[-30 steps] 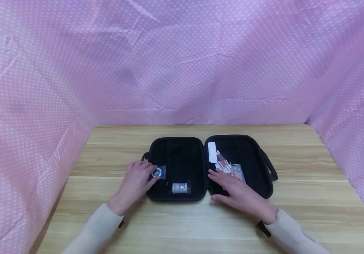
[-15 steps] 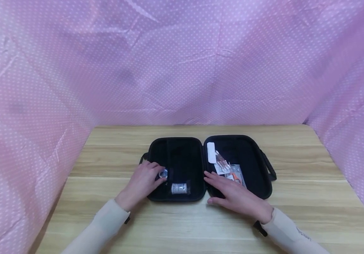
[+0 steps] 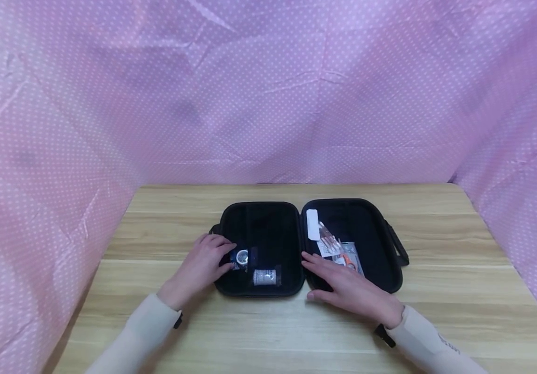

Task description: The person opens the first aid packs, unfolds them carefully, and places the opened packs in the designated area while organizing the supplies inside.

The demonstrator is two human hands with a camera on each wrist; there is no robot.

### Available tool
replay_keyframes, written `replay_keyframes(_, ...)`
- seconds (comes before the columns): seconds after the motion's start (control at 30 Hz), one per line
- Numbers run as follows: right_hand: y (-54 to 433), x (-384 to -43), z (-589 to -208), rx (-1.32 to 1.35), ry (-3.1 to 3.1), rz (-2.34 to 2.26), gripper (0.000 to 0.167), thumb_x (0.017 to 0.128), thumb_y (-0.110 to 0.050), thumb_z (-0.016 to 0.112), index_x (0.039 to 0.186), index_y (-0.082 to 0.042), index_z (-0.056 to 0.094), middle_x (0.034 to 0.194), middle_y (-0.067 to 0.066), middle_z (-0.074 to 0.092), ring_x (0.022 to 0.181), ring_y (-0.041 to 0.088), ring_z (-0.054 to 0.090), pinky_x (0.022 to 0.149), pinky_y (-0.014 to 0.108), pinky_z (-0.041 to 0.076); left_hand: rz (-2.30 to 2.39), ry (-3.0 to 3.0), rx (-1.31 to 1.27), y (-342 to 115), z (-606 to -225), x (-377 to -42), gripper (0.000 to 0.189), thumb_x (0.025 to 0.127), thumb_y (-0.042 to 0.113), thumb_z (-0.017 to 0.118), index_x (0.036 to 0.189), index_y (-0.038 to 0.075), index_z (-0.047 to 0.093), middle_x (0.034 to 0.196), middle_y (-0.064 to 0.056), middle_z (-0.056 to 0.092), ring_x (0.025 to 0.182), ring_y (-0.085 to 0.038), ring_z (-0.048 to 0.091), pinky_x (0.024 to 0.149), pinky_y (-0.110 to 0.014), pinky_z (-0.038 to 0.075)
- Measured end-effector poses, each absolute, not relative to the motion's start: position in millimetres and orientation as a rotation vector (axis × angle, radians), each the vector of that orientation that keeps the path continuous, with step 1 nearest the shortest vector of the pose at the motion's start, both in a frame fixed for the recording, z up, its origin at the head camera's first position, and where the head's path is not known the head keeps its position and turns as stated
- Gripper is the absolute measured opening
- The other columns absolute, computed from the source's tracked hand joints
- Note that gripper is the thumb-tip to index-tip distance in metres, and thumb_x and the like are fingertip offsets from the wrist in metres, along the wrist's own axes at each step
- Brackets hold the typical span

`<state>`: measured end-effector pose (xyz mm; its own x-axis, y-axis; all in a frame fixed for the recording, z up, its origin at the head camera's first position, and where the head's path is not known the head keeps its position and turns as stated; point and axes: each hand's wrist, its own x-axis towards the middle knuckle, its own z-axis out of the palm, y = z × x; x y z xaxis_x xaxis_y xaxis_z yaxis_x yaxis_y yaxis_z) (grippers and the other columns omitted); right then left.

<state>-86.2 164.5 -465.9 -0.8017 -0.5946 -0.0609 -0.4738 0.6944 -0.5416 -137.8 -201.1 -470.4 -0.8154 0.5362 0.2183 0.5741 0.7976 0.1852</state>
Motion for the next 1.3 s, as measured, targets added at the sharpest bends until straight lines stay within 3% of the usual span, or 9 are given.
replay_keyframes(0.27,165,-87,-465,-0.870,2.663,-0.769,0.071,0.099,-0.049,0.067,0.159,-0.019,0.044,0.168,-0.009,0.030,0.151,0.017,0.034,0.116,0.054,0.037,-0.387,-2.851,-0.918,-194,-475,-141,0.035,0.084,0.018,0.088,0.114,0.004,0.078,0.109,-0.013,0.072,0.108,-0.035,0.065,0.108,-0.064,0.041)
replay_keyframes(0.63,165,-87,-464,-0.833,2.643,-0.772,0.070,0.099,-0.049,0.067,0.159,-0.021,0.044,0.168,-0.014,0.027,0.152,0.014,0.032,0.118,0.052,0.036,-0.532,-2.937,-0.836,-175,-477,-144,0.034,0.086,0.020,0.086,0.115,0.006,0.077,0.115,-0.010,0.072,0.116,-0.034,0.063,0.110,-0.076,0.030)
replay_keyframes(1.03,164,-88,-465,-0.825,2.635,-0.780,0.070,0.099,-0.049,0.067,0.159,-0.022,0.043,0.168,-0.013,0.027,0.152,0.015,0.032,0.117,0.062,0.032,-0.645,-2.939,-0.745,-173,-481,-145,0.031,0.082,0.016,0.088,0.110,0.005,0.077,0.113,-0.010,0.072,0.115,-0.034,0.064,0.114,-0.073,0.026)
replay_keyframes(1.3,164,-89,-465,-0.825,2.622,-0.790,0.070,0.099,-0.048,0.068,0.159,-0.021,0.043,0.169,-0.013,0.027,0.152,0.014,0.031,0.118,0.056,0.034,-0.658,-2.939,-0.746,-173,-481,-142,0.033,0.084,0.016,0.088,0.114,0.005,0.079,0.114,-0.009,0.068,0.114,-0.034,0.062,0.116,-0.073,0.023)
